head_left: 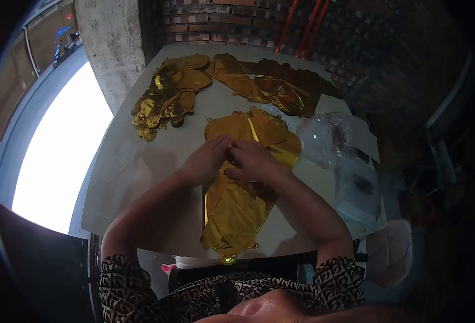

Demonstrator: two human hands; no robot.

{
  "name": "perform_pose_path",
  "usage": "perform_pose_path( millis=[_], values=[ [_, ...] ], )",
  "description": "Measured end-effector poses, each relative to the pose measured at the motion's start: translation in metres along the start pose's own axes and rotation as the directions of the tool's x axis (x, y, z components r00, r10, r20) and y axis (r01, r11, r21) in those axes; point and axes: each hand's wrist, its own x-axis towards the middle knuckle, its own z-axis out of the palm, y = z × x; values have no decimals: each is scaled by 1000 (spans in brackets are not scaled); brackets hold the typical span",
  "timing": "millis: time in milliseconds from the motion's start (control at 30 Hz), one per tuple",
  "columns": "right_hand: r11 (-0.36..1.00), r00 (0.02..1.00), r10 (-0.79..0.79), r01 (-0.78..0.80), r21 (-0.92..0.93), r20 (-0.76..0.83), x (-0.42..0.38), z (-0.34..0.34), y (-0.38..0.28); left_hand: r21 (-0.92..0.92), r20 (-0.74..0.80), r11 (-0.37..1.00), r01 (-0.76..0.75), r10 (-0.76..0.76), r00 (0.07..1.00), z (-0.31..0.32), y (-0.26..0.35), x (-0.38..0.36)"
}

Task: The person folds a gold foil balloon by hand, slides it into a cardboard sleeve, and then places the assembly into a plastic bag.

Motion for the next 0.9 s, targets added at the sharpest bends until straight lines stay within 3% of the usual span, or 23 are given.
perform_pose_path(
  millis=[100, 167, 200, 233, 267, 300, 367, 400, 433, 467, 500, 567, 633, 667, 733, 767, 833, 900],
  values=[
    [997, 986, -77, 76, -11, -146, -1, 11, 7, -3, 111, 999, 44, -44, 993, 6, -1, 6],
    [998, 995, -11, 17, 64, -97, -4, -9, 7, 100, -6, 994, -42, 43, 999, 22, -15, 1],
    [991, 999, 36, -30, 134, -39, -6, -17, 9, 41, 31, 999, -26, 25, 999, 15, -11, 2],
    [980, 975, 132, -101, 173, -177, -12, -18, 19, 43, 62, 999, -9, 6, 998, 15, -10, 5],
    [952, 932, 291, -261, 159, -217, -23, -22, 31, 123, -137, 989, -85, 101, 985, 18, -5, -1],
    [898, 861, 439, -413, 149, -258, -35, -31, 36, 120, -139, 989, -83, 100, 985, 14, -2, -1],
    [730, 684, 683, -646, 223, -256, -65, -45, 41, 81, -61, 995, -64, 69, 996, 8, 1, 0],
    [682, 648, 731, -706, 189, -216, -82, -46, 47, 72, -67, 996, -58, 63, 996, 5, 2, 0],
    [629, 604, 776, -762, 153, -179, -97, -44, 53, 153, -51, 976, -156, 165, 985, 2, 1, -1],
    [627, 604, 777, -765, 144, -176, -108, -36, 64, 232, -26, 939, -254, 267, 963, 1, 0, 0],
    [628, 599, 777, -758, 176, -194, -115, -30, 67, 223, -29, 941, -253, 266, 964, 2, 0, 0],
    [621, 586, 783, -756, 208, -207, -125, -19, 78, 55, -70, 994, -100, 103, 992, 5, 2, 0],
    [415, 464, 885, -769, 487, -21, -112, -28, 68, 60, -1, 997, -54, 55, 999, 2, 6, -1],
    [410, 460, 888, -770, 488, -20, -107, -28, 71, 80, 59, 997, -12, 7, 998, 0, 7, -1],
    [343, 449, 891, -763, 547, 67, -98, -23, 79, 88, 39, 996, -17, 14, 999, 5, 4, -3],
    [348, 452, 890, -760, 549, 61, -96, -15, 87, 98, 14, 995, -17, 16, 1000, 8, 2, -3],
    [476, 571, 817, -589, 653, -81, -88, -6, 91, 84, 14, 996, -18, 17, 1000, 9, 0, -3],
    [472, 578, 804, -480, 739, -138, -86, -4, 85, 70, 7, 997, -12, 12, 1000, 10, -1, -3]
  ],
)
